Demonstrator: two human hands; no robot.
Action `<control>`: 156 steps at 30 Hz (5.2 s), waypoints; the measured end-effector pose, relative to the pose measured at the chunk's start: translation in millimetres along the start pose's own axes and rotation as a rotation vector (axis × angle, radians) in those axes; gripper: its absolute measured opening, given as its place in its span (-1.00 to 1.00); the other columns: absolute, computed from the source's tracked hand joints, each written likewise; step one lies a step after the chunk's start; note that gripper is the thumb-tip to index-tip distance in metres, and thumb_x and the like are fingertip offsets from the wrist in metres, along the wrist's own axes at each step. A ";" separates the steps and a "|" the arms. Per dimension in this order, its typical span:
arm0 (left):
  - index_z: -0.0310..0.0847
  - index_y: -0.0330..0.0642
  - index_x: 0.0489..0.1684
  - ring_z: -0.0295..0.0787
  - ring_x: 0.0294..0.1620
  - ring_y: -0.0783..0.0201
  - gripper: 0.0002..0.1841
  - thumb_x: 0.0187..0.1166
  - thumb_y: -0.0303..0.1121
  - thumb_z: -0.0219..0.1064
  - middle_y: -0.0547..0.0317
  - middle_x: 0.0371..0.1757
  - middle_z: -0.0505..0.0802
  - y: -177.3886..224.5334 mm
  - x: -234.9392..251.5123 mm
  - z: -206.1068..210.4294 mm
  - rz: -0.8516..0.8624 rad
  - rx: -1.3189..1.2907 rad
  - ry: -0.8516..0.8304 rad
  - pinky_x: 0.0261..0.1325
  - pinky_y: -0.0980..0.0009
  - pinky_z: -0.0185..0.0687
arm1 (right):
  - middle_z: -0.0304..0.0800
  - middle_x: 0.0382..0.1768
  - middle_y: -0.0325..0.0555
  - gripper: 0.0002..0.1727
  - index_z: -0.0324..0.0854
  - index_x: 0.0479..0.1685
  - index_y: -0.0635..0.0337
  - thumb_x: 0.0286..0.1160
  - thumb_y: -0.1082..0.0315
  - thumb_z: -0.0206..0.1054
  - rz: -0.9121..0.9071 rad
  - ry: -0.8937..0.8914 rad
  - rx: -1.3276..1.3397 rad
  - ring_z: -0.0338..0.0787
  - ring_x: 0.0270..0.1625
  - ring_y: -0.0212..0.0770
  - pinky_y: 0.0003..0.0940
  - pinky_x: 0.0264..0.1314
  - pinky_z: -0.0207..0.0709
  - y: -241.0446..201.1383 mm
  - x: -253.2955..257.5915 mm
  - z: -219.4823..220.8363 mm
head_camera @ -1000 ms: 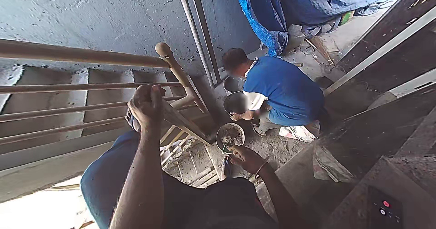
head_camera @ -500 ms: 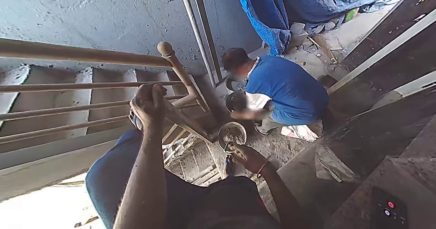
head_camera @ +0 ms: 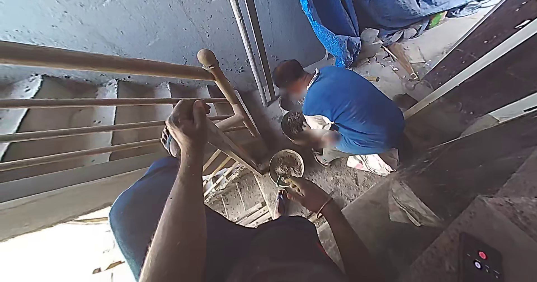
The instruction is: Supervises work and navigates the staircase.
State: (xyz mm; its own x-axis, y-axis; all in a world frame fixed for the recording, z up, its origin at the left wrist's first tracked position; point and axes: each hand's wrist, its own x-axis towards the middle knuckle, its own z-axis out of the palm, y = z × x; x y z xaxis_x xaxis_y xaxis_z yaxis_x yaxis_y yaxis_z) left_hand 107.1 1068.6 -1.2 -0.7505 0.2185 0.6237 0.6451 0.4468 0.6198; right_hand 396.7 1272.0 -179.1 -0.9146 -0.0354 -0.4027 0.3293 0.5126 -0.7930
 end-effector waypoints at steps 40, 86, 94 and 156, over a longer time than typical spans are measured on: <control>0.66 0.07 0.43 0.76 0.34 0.08 -0.64 0.79 -0.28 0.10 0.12 0.36 0.80 -13.0 74.5 -20.3 -0.119 0.288 -0.378 0.40 -0.08 0.64 | 0.78 0.29 0.06 -0.37 0.46 0.62 0.10 0.58 0.07 0.37 -0.070 0.068 0.029 0.81 0.26 -0.04 -0.02 0.35 0.69 14.4 4.1 8.6; 0.74 -0.29 -0.05 0.87 -0.23 0.41 -0.72 0.80 -0.32 0.11 0.20 -0.24 0.90 -26.1 21.6 -51.2 0.047 -0.062 -0.155 -0.04 0.36 0.85 | 0.69 0.40 0.02 -0.31 0.44 0.66 -0.01 0.58 -0.08 0.35 0.070 0.018 0.139 0.78 0.32 -0.08 -0.08 0.35 0.69 19.7 1.6 1.3; 0.74 -0.31 -0.03 0.86 -0.07 0.26 -0.69 0.81 -0.30 0.10 0.10 -0.11 0.89 -10.1 -30.3 -71.9 0.134 -0.127 -0.121 0.10 0.22 0.83 | 0.73 0.37 -0.01 -0.31 0.47 0.63 0.00 0.54 -0.10 0.34 0.076 0.088 0.182 0.81 0.29 -0.10 -0.07 0.35 0.72 40.5 6.3 1.2; 0.74 -0.02 -0.08 0.83 -0.12 0.34 -0.72 0.76 -0.12 0.14 0.36 -0.18 0.86 -37.1 -135.0 -150.2 0.200 -0.287 0.164 0.02 0.31 0.78 | 0.80 0.18 0.14 -0.44 0.51 0.54 0.11 0.66 0.02 0.33 0.457 0.069 0.181 0.84 0.10 0.01 0.03 0.30 0.65 114.2 -15.7 52.5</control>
State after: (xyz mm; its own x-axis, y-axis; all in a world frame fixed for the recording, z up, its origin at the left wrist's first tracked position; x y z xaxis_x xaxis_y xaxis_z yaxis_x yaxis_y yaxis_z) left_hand 206.0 892.2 -36.9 -0.5877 0.1251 0.7993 0.8079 0.1433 0.5716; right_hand 461.0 1286.0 -287.4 -0.6784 0.2183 -0.7015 0.7302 0.3053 -0.6112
